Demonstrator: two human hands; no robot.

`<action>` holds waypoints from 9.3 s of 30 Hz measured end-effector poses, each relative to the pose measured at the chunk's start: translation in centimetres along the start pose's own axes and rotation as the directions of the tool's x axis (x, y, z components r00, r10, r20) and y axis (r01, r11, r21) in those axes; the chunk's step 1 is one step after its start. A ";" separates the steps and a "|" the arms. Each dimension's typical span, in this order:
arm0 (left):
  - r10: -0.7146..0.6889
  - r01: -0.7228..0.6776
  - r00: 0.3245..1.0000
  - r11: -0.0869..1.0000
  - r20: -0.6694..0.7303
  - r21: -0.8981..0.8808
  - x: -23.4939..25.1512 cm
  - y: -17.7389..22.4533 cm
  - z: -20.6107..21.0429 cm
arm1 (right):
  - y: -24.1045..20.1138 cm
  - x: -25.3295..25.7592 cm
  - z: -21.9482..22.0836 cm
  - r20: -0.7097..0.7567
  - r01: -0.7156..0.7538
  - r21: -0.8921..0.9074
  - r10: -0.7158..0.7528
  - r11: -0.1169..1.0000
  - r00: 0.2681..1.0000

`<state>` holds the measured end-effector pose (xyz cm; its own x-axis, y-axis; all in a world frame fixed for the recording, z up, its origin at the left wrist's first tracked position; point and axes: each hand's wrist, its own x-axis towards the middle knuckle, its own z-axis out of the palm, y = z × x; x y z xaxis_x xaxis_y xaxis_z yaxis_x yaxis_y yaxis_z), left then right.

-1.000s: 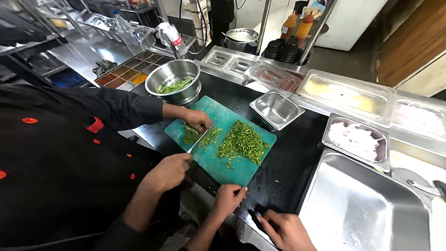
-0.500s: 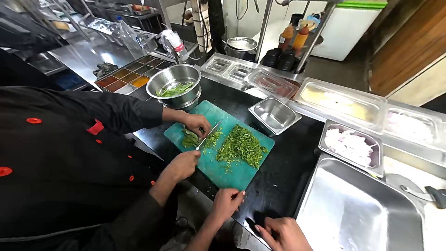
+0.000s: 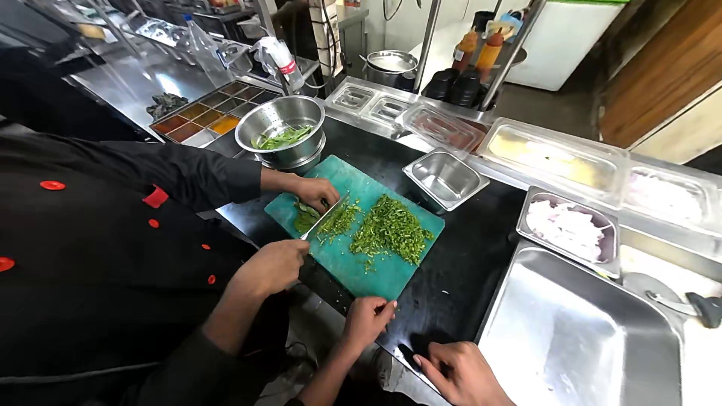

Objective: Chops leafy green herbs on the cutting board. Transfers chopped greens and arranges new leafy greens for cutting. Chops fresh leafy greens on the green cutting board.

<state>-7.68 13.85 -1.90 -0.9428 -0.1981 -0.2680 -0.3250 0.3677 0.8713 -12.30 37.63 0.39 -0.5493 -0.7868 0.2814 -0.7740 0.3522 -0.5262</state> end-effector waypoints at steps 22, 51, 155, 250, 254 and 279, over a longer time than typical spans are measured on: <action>-0.004 0.003 1.000 1.000 -0.023 -0.024 -0.1 0.0 0.1 | 0.1 -0.1 0.2 -0.038 0.005 0.013 -0.005 1.000 0.999; 0.033 -0.035 0.998 0.999 -0.058 -0.026 -0.3 -0.2 0.3 | 0.3 -0.2 0.6 -0.099 0.030 0.017 -0.028 0.999 0.995; 0.081 -0.083 0.995 0.996 -0.066 -0.041 -0.3 -0.4 0.2 | 0.4 -0.1 1.1 -0.163 0.012 0.021 -0.008 1.000 0.987; 0.097 -0.098 0.994 0.995 -0.048 -0.019 -0.3 -0.5 0.1 | 0.5 -0.1 1.2 -0.181 -0.008 0.015 0.010 1.000 0.983; 0.089 -0.090 0.995 0.996 -0.044 -0.025 -0.3 -0.5 0.0 | 0.5 -0.1 1.2 -0.175 -0.006 0.024 0.010 1.000 0.985; 0.085 -0.086 0.995 0.996 -0.050 -0.023 -0.4 -0.3 0.1 | 0.6 -0.1 1.1 -0.169 0.001 0.023 0.003 1.000 0.986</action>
<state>-7.26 13.86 -2.09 -0.9621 -0.2112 -0.1725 -0.2409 0.3621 0.9005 -12.35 37.34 -0.80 -0.5967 -0.6890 0.4113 -0.7671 0.3393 -0.5444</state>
